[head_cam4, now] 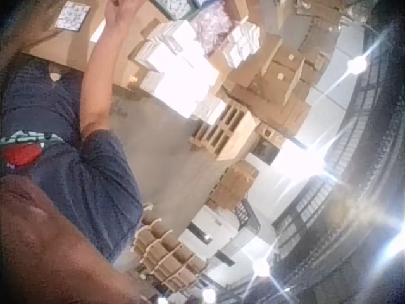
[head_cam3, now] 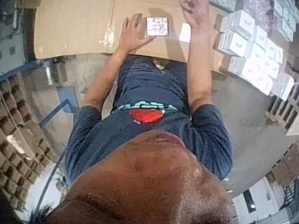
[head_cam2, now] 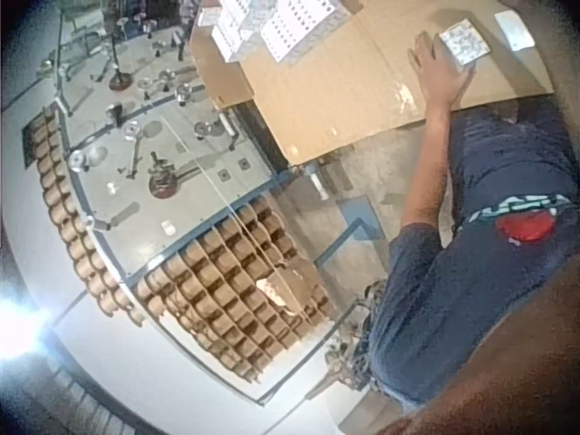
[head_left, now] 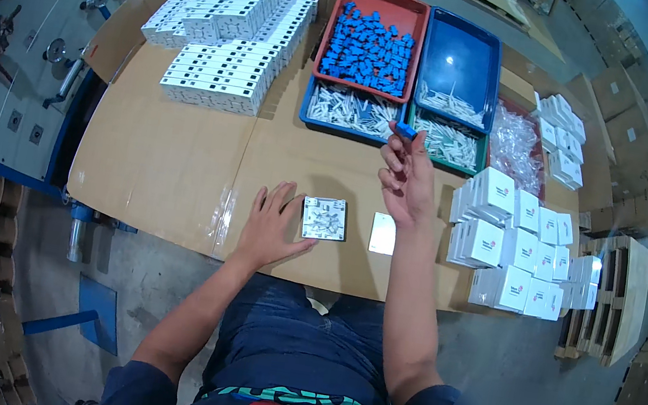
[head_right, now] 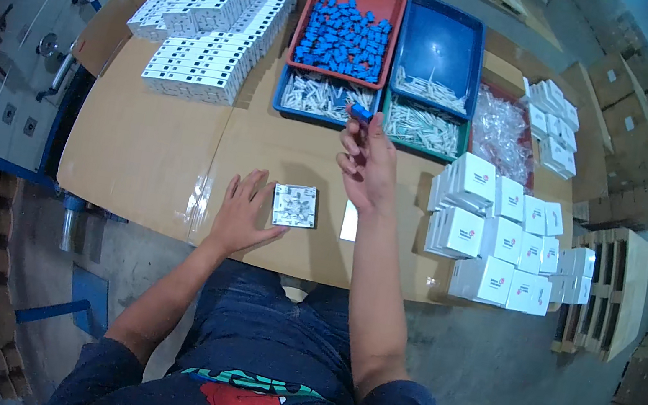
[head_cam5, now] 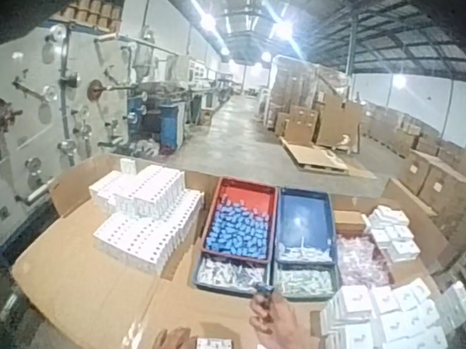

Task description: Packaging small blue components and other parts into small white cardboard boxes.

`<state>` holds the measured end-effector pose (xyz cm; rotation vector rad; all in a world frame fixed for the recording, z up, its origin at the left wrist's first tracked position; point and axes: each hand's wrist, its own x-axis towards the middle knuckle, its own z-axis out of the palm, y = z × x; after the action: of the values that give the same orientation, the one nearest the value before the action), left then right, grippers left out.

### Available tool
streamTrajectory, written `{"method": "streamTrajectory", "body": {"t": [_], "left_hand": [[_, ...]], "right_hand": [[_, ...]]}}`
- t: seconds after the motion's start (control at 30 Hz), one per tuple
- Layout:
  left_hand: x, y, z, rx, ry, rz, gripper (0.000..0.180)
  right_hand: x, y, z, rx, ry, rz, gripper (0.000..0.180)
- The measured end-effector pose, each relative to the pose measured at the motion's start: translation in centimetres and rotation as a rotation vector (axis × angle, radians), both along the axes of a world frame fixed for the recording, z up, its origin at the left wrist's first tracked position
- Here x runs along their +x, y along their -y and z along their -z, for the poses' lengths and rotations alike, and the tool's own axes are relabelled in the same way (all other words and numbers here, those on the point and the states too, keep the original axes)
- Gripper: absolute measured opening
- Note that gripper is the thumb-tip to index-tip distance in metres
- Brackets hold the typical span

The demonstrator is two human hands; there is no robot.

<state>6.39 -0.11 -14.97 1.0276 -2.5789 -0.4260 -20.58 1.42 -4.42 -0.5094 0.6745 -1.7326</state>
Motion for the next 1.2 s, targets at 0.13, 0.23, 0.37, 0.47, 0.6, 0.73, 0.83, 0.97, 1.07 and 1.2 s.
{"method": "streamTrajectory", "body": {"t": [0.13,0.23,0.37,0.47,0.6,0.73,0.83,0.97,1.07,1.2], "left_hand": [[-0.1,0.0,0.3,0.023,-0.019,0.009,0.090],[0.0,-0.1,0.2,0.023,-0.029,0.005,0.090],[0.1,-0.4,0.3,0.030,-0.022,0.004,0.090],[0.3,-0.4,0.9,0.025,-0.020,-0.011,0.090],[0.7,-0.1,1.2,0.013,0.036,-0.007,0.090],[0.0,0.4,1.0,0.016,-0.048,0.001,0.090],[0.2,0.5,1.0,0.042,-0.023,0.006,0.090],[0.5,0.5,1.3,-0.011,-0.001,0.008,0.092],[0.6,0.6,1.2,-0.008,-0.007,0.007,0.092],[0.7,0.5,1.0,0.019,-0.020,0.012,0.091]], "right_hand": [[0.6,-0.7,-0.3,-0.091,0.258,-0.113,0.056],[0.5,-0.8,0.0,-0.132,0.324,-0.148,0.055],[0.2,-1.2,0.3,-0.156,0.416,-0.171,0.051],[0.1,-1.3,0.6,-0.130,0.321,-0.148,0.045],[1.1,-2.2,2.3,0.133,-0.063,0.075,0.046],[1.8,-5.0,4.2,0.241,-0.212,0.068,0.047],[3.0,-6.0,5.7,0.341,-0.343,0.034,0.049],[4.6,-5.4,8.3,0.313,-0.957,0.087,0.041],[5.5,-4.6,9.7,0.257,-1.080,0.033,0.036],[7.0,-3.4,8.6,0.256,-1.265,-0.007,0.036]]}}
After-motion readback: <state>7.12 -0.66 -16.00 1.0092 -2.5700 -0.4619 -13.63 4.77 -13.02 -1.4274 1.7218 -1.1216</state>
